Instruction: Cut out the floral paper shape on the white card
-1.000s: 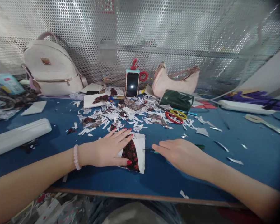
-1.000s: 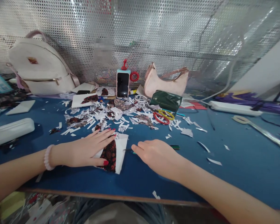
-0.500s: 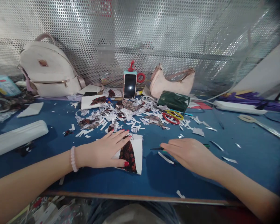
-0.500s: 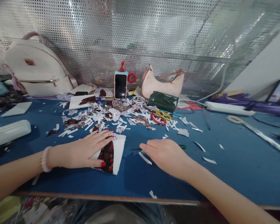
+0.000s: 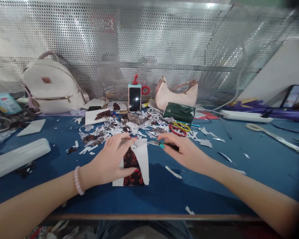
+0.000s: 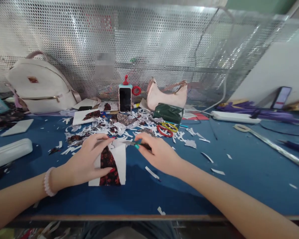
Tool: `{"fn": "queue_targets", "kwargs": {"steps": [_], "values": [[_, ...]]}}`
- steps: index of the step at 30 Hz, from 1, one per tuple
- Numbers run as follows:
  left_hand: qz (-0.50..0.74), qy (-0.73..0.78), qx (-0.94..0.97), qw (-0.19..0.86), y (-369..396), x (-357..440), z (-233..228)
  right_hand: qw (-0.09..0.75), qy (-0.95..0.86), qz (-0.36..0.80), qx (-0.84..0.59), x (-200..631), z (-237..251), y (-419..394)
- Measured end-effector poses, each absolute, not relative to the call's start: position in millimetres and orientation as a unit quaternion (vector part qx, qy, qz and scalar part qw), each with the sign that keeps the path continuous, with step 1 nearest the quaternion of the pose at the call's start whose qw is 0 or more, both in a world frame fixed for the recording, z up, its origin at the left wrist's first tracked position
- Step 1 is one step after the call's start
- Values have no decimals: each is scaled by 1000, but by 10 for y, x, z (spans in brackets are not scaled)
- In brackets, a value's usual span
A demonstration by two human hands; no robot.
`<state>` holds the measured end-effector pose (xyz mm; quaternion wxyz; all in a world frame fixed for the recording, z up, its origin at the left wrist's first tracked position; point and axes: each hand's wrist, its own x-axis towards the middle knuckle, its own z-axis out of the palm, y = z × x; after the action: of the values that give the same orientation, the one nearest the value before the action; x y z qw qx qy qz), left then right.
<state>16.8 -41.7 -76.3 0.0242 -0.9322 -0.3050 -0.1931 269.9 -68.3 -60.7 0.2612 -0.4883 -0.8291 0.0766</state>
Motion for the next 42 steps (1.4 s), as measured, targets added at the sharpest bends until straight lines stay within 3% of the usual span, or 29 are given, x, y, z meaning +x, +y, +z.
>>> {"fn": "queue_targets", "kwargs": {"steps": [5,42], "values": [[-256,-284,-921,72,-464,155,-751,314,-818,54,-478,2565,-633,-746],[-250,-252,-929,106,-453,182,-732,301,-834,-159,-435,2728,-841,-757]]}}
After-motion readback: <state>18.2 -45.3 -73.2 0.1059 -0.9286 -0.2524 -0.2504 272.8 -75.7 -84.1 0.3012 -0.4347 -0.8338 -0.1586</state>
